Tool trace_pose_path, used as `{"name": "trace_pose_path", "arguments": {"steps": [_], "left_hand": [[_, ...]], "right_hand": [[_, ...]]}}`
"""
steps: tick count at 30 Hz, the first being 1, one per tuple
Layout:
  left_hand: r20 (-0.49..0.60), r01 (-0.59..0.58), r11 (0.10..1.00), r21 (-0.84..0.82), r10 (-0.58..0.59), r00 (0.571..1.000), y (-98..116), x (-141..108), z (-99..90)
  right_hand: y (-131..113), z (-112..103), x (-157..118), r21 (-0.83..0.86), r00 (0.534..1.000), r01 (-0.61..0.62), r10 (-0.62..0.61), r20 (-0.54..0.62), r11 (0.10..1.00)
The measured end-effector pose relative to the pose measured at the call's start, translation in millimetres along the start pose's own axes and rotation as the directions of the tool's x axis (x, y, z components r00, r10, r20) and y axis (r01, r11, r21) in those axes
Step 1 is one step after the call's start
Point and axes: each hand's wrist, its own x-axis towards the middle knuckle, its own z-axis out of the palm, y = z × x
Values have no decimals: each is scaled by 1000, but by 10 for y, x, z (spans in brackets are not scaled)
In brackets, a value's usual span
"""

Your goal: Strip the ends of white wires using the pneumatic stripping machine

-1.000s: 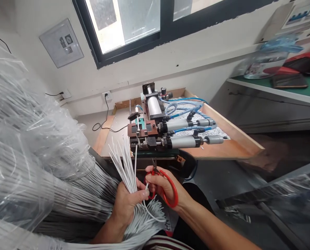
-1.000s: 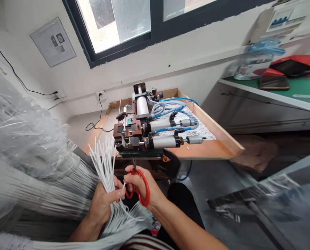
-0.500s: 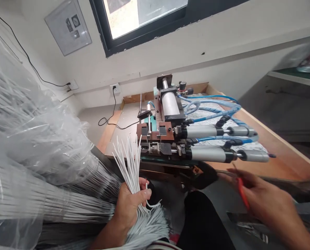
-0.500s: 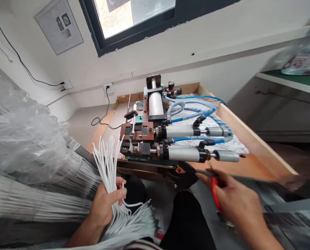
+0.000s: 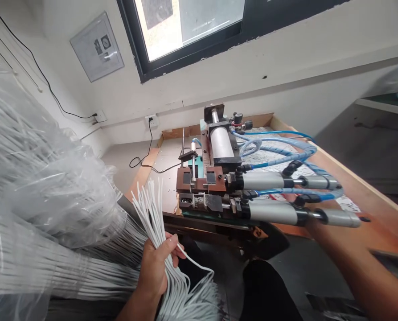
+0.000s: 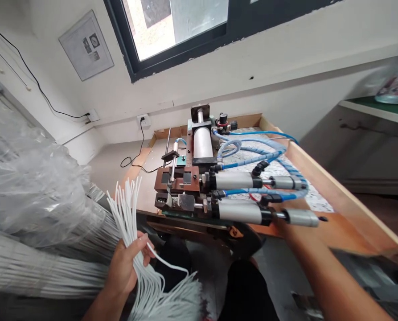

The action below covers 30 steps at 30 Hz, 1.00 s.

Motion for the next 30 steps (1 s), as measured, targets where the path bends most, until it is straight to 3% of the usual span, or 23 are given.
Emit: {"name": "trace_pose_path", "arguments": {"steps": [2, 3, 4, 6, 9, 12, 16, 19, 21, 23, 26, 30], "left_hand": [[-11, -21, 1000, 15, 21, 1000, 11, 29, 1], [-13, -26, 999, 20, 26, 1000, 12, 45, 15], [-11, -26, 999, 19, 27, 1000, 10, 60, 38], [1, -17, 1000, 4, 17, 1000, 7, 81, 103], [19, 10, 1000, -16, -10, 1000, 21, 87, 183], [-10, -19, 999, -39, 19, 1000, 54, 95, 161], [-86, -11, 994, -112, 1, 996, 85, 183, 33], [-184, 38, 982, -185, -73, 980, 98, 276, -21], [-208, 92, 973, -213, -137, 968, 103, 313, -16], [-187, 163, 966, -201, -202, 961, 101, 321, 12], [-166, 252, 950, -183, -283, 945, 85, 307, 59], [-174, 245, 948, -205, -282, 944, 52, 306, 73]], "right_hand": [[-72, 62, -447, -153, 990, -64, 43, -135, 986], [-150, 121, -708, -122, 992, -25, 10, -127, 992], [-260, 193, -964, -23, 993, 75, -77, -87, 997], [-557, 359, -1370, 242, 941, 258, -300, 155, 935], [-997, 550, -1577, 513, 797, 307, -511, 321, 802], [-1190, 595, -1488, 579, 757, 273, -543, 364, 769], [-1186, 570, -1403, 624, 745, 50, -445, 496, 780], [-1211, 617, -1374, 656, 809, -242, -225, 544, 715], [-1270, 688, -1323, 681, 816, -460, -31, 577, 570], [-1344, 771, -1244, 702, 782, -597, 88, 617, 389], [-1441, 878, -1116, 720, 745, -666, 136, 653, 196], [-1504, 941, -1014, 700, 699, -713, 134, 703, 45]]}}
